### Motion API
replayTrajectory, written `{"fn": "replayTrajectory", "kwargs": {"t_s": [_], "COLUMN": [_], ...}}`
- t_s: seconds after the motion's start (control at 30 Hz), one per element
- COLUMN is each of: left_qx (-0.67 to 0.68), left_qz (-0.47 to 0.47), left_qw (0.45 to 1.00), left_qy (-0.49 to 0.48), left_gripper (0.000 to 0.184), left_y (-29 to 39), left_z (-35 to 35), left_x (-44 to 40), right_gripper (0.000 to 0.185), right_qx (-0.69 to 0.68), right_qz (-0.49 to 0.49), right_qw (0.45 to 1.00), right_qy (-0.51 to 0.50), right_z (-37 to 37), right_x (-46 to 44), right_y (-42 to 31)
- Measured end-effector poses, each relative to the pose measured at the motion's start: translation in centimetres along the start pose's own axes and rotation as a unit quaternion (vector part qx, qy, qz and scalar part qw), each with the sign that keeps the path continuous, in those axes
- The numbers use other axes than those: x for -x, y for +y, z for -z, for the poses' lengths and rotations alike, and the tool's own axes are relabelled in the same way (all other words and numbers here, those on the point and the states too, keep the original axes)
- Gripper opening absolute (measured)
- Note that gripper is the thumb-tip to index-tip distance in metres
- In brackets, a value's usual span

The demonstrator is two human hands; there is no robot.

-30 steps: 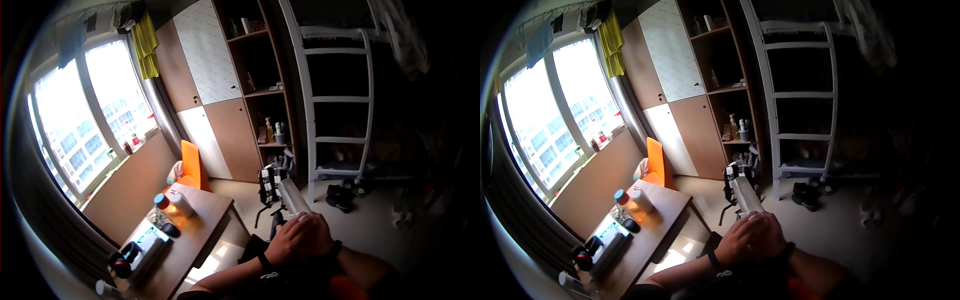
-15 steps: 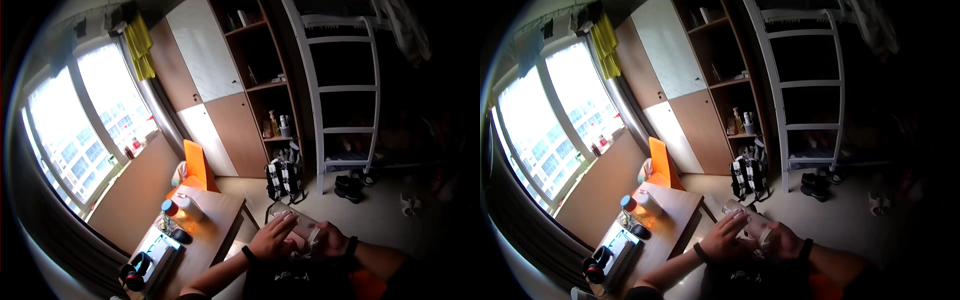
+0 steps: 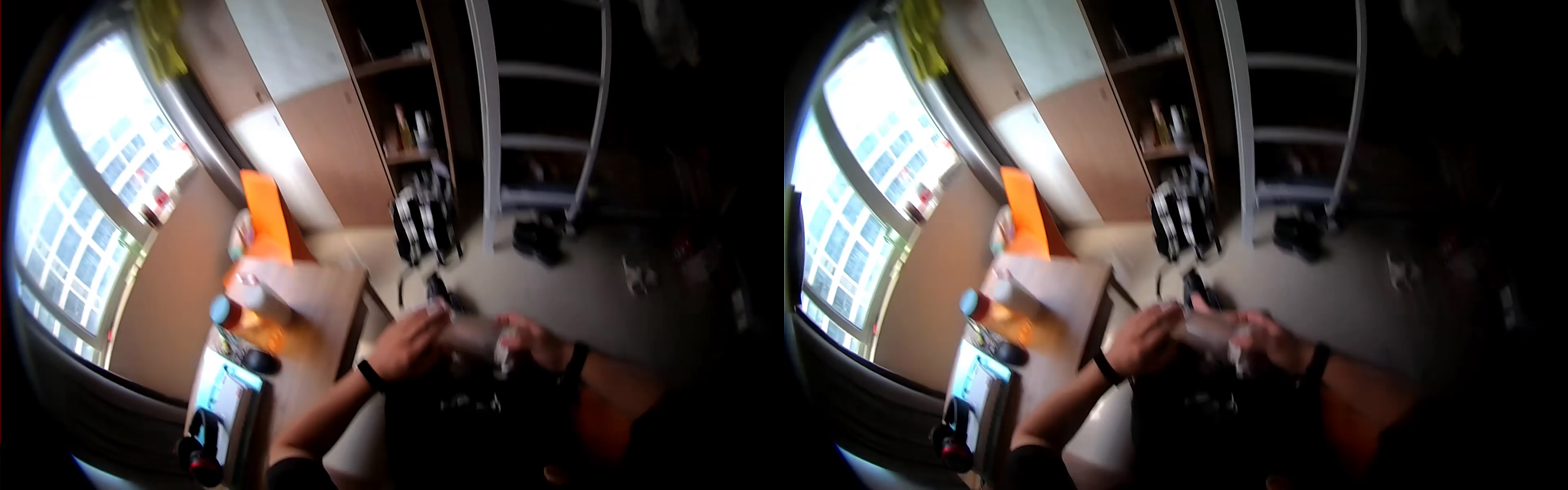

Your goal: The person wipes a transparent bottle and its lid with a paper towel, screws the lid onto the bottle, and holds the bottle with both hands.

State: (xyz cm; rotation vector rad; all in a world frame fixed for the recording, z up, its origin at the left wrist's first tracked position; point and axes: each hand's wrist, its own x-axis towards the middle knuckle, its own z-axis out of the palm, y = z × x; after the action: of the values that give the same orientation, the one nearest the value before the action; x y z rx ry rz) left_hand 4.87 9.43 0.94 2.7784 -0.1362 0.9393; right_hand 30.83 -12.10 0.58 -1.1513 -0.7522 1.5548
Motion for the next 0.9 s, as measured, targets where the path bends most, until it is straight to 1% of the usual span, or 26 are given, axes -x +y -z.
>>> {"fn": "replayTrajectory", "kwargs": {"t_s": [0.03,0.1,0.13,0.17,0.2,0.23,0.3,0.4,0.47,0.57,0.6,0.7,0.73,0.8,0.83,0.87,0.9], "left_qx": [0.016,0.032,0.034,0.030,0.039,0.044,0.047,0.080,0.097,0.078,0.077,0.053,0.075,0.099,0.118,0.127,0.117], "left_qz": [0.014,0.046,0.033,0.018,0.011,0.000,-0.016,-0.008,-0.002,0.024,0.039,0.075,0.080,0.078,0.070,0.054,0.036], "left_qw": [1.000,0.998,0.999,0.999,0.999,0.999,0.999,0.997,0.995,0.997,0.996,0.995,0.993,0.992,0.991,0.990,0.992], "left_qy": [0.023,-0.013,-0.015,-0.009,-0.014,-0.017,-0.001,-0.015,-0.023,0.001,0.023,0.027,0.036,0.010,-0.004,-0.013,-0.031], "left_gripper": [0.057,0.050,0.047,0.044,0.042,0.041,0.046,0.041,0.035,0.032,0.029,0.027,0.027,0.028,0.029,0.033,0.043], "left_y": [0.2,0.8,0.9,1.1,1.3,1.5,1.8,2.7,3.1,2.3,2.1,1.6,1.5,2.0,2.3,2.8,3.6], "left_z": [-0.4,-0.1,-0.1,-0.1,0.0,0.0,-0.8,-1.0,-0.6,-1.0,-1.3,-1.4,-1.6,-1.9,-2.1,-2.6,-3.1], "left_x": [0.3,0.4,0.2,0.1,-0.1,-0.2,-0.1,0.1,-0.2,-0.4,-0.7,-0.5,-0.4,0.1,-0.1,-0.3,-0.6], "right_gripper": [0.073,0.068,0.063,0.060,0.069,0.066,0.066,0.068,0.069,0.070,0.069,0.067,0.066,0.063,0.064,0.064,0.065], "right_qx": [0.047,0.055,0.069,0.089,0.089,0.084,0.050,0.106,0.104,0.074,0.068,0.052,0.059,0.073,0.104,0.147,0.190], "right_qz": [0.034,-0.009,0.003,0.002,-0.004,-0.007,-0.010,0.015,0.027,0.023,0.025,0.046,0.051,0.059,0.063,0.086,0.110], "right_qw": [0.998,0.998,0.997,0.995,0.996,0.996,0.998,0.993,0.993,0.996,0.996,0.997,0.996,0.995,0.992,0.985,0.975], "right_qy": [-0.015,0.012,0.018,0.045,0.032,0.023,0.046,0.049,0.039,0.041,0.044,0.044,0.037,0.026,0.031,0.034,0.037], "right_z": [0.0,0.7,1.4,0.4,0.6,0.0,-1.2,-2.1,-1.3,-0.6,-0.2,0.2,0.6,0.9,1.0,0.9,0.9], "right_x": [-0.4,-0.9,-1.5,-1.7,-2.1,-2.2,-2.0,-1.3,-1.5,-1.3,-1.2,-1.4,-1.4,-1.4,-1.3,-1.2,-1.2], "right_y": [-0.1,0.6,0.7,-0.2,-0.5,-1.1,-0.6,0.5,1.1,0.3,0.0,0.3,0.5,0.4,0.2,0.3,0.6]}}
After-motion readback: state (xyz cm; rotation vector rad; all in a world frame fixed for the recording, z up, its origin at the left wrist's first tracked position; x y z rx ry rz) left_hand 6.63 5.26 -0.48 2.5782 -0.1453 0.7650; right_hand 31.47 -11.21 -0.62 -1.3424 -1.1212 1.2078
